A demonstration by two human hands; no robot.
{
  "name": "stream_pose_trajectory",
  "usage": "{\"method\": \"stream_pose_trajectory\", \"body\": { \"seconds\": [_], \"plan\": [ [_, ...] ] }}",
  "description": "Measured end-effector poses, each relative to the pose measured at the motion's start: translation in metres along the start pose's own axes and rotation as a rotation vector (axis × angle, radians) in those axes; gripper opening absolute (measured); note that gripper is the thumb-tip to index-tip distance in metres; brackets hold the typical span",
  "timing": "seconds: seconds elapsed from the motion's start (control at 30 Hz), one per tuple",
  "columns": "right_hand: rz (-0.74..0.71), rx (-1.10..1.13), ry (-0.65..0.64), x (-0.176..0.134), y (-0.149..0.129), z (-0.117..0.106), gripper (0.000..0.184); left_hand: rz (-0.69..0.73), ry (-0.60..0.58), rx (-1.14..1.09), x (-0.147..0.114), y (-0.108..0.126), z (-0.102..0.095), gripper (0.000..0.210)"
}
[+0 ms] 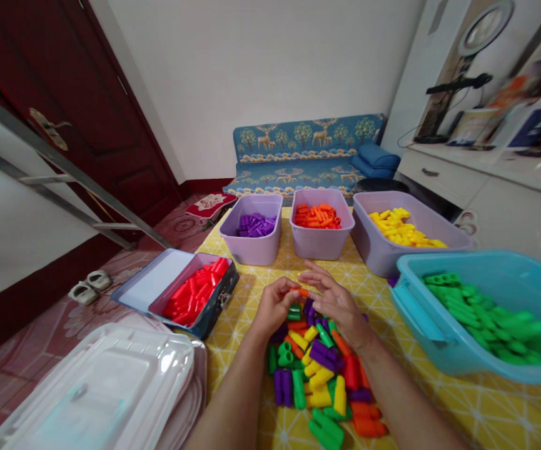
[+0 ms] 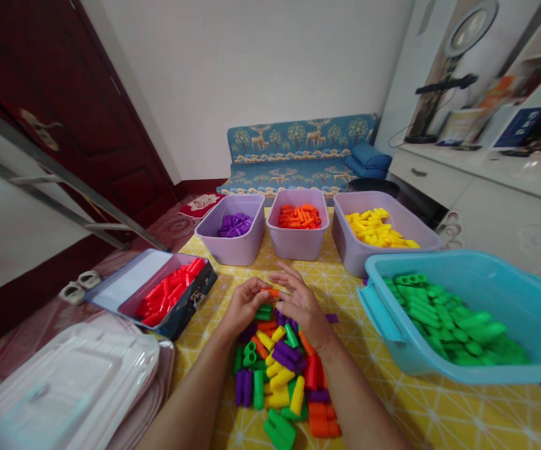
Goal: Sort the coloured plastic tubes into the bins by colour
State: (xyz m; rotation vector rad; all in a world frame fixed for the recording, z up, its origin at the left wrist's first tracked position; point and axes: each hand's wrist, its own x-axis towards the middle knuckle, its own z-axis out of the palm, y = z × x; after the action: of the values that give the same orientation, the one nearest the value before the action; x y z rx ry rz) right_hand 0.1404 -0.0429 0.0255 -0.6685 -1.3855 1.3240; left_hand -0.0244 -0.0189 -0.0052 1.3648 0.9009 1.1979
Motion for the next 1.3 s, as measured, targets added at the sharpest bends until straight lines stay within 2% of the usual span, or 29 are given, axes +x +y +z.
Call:
{"method": "stream_pose_trajectory", "body": {
  "seconds": [0.2,0.3,0.43,0.53,0.6,0.67,0.73,0.8,0.9,1.0,1.1,1.2,1.3],
  "plan": [
    [0.13,-0.001,-0.042,0.002,-0.002,-0.014,0.043,-0.032,-0.063,0.034,0.0,-0.003,0.0,0.032],
    [0.089,-0.089,-0.008,0.001,-0.003,-0.011,0.044,-0.05,-0.029,0.053,0.001,-0.003,0.002,0.032],
    [-0.008,-0.046,-0.011,-0.002,-0.003,0.001,0.042,-0.025,0.01,0.042,0.002,-0.002,-0.001,0.03],
    [0.011,-0.028,-0.021,-0.002,-0.002,0.002,0.041,0.006,0.022,0.09,0.001,0.0,-0.002,0.027],
    [0.04,-0.064,0.033,0.001,0.002,-0.002,0.04,0.059,0.025,0.217,0.0,0.002,0.0,0.025],
    [0.013,-0.221,0.123,0.005,0.007,-0.009,0.039,0.153,0.054,0.447,-0.001,0.005,0.003,0.026],
    [-0.076,-0.532,0.185,0.008,0.014,-0.015,0.038,0.241,0.097,0.712,-0.001,0.007,0.006,0.035],
    [-0.136,-0.889,0.158,0.008,0.021,-0.018,0.039,0.264,0.108,0.917,-0.002,0.009,0.007,0.039],
    [-0.064,-1.224,0.038,0.005,0.03,-0.019,0.041,0.221,0.082,1.073,-0.003,0.008,0.006,0.036],
    [0.022,-1.323,-0.029,0.002,0.035,-0.019,0.043,0.153,0.031,1.113,-0.003,0.006,0.005,0.029],
    [0.046,-1.334,-0.051,0.002,0.035,-0.018,0.042,0.13,-0.005,1.103,-0.003,0.006,0.005,0.026],
    [0.017,-1.303,-0.031,0.003,0.032,-0.018,0.037,0.149,-0.001,1.081,-0.003,0.007,0.005,0.023],
    [-0.048,-1.173,0.01,0.004,0.03,-0.017,0.028,0.182,0.016,1.058,-0.002,0.008,0.005,0.018]
  ]
}}
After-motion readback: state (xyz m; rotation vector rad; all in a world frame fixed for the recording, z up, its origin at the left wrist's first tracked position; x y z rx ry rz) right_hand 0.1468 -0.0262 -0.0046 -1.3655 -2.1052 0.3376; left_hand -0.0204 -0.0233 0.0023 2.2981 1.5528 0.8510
